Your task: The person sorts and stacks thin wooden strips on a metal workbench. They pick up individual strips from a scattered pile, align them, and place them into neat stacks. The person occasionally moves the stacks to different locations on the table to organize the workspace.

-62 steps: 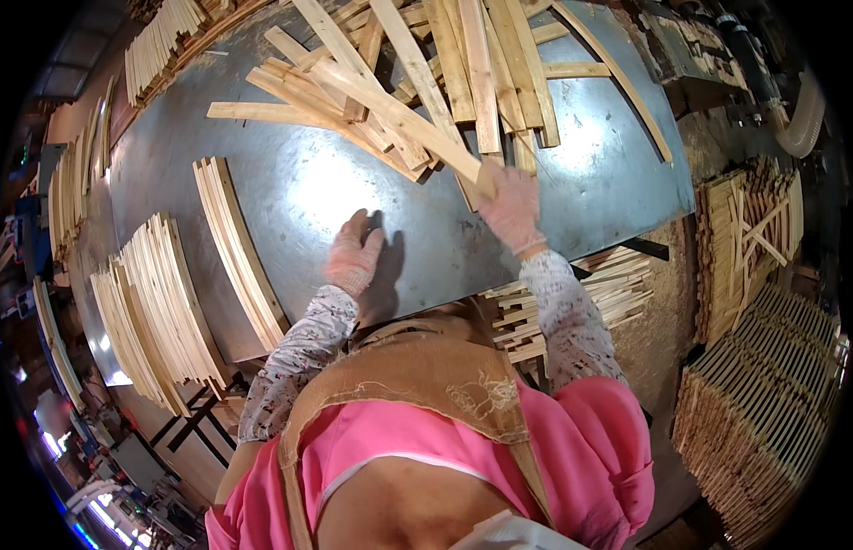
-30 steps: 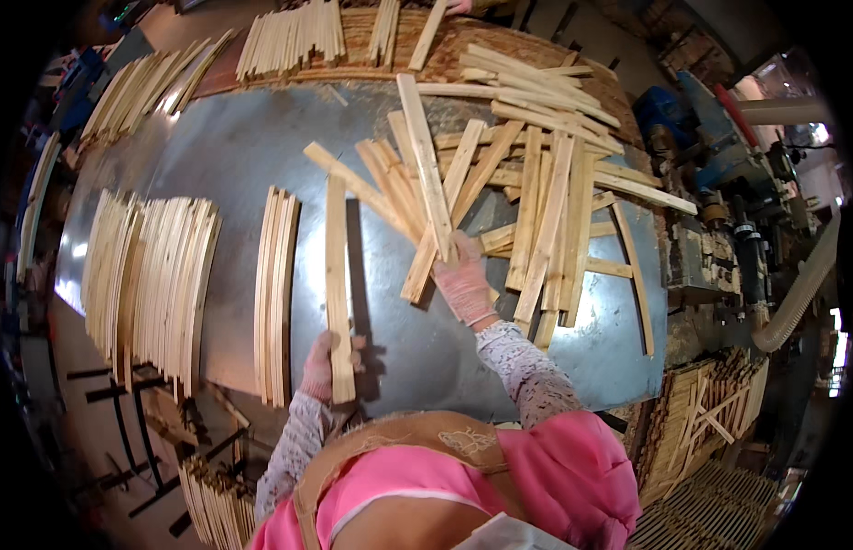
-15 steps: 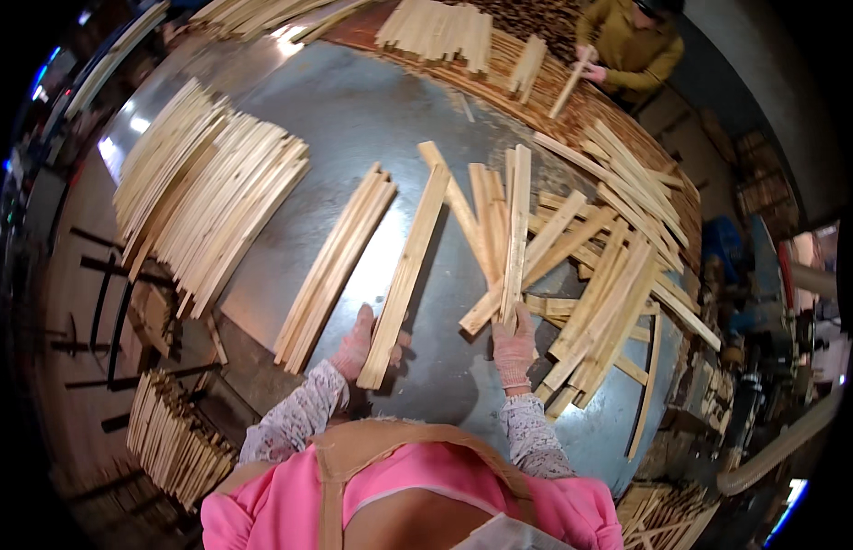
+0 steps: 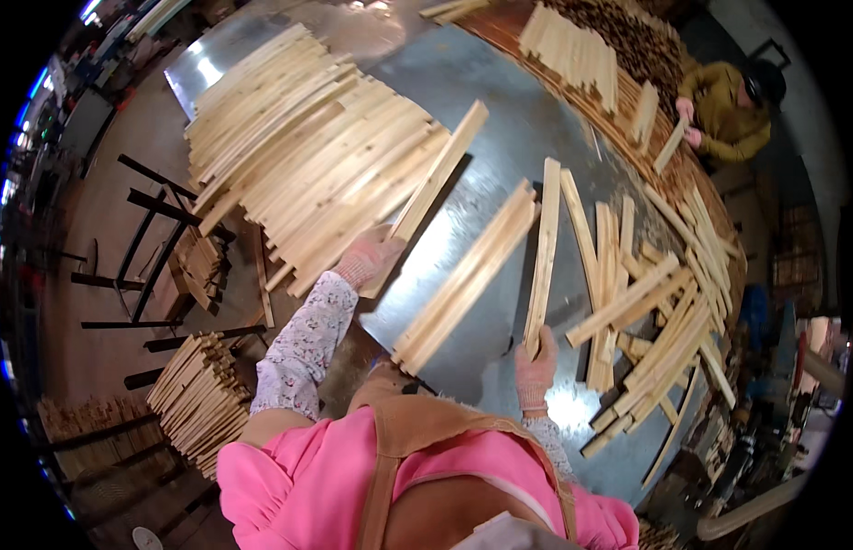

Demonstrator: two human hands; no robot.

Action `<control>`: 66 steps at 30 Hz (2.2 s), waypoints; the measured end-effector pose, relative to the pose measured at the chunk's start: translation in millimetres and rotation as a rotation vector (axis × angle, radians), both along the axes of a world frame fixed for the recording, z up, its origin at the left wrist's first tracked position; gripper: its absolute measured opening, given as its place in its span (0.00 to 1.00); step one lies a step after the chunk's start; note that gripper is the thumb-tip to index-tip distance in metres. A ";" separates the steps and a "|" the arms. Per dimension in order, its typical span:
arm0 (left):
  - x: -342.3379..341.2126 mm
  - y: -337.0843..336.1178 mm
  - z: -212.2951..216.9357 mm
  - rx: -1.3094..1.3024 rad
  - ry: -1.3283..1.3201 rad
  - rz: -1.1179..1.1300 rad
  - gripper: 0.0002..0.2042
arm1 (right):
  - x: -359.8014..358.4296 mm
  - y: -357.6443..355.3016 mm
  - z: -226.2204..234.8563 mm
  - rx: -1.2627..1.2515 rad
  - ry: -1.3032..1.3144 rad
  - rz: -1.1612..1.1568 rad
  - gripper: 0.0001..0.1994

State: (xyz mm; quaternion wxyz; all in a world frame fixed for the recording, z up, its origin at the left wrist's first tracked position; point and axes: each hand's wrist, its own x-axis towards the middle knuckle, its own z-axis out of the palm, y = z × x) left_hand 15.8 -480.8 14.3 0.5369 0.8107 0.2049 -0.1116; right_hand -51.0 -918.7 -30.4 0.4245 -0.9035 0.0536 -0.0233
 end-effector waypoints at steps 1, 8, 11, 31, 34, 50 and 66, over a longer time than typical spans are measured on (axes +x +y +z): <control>-6.2 28.6 -0.6 0.228 -0.081 0.032 0.30 | 13.1 24.7 3.7 0.004 0.001 0.043 0.30; -18.7 201.9 35.0 0.586 -0.012 0.013 0.32 | 257.6 242.8 139.3 0.122 0.168 0.217 0.38; 8.1 268.6 40.4 0.780 0.035 -0.077 0.31 | 345.9 296.4 150.9 0.197 -0.169 0.148 0.38; 0.7 407.6 -43.8 1.470 0.060 -0.074 0.30 | 48.8 147.5 40.2 0.066 0.602 -0.146 0.33; 20.0 353.2 -4.2 1.537 0.267 -0.109 0.36 | 69.8 188.9 33.9 0.025 0.509 0.014 0.39; -5.9 145.8 -48.0 0.981 -0.205 -0.437 0.44 | 288.2 253.3 11.3 -0.291 -0.274 0.308 0.27; -9.0 147.9 -73.0 0.885 -0.320 -0.172 0.45 | 436.2 371.9 17.3 -0.348 0.239 0.473 0.30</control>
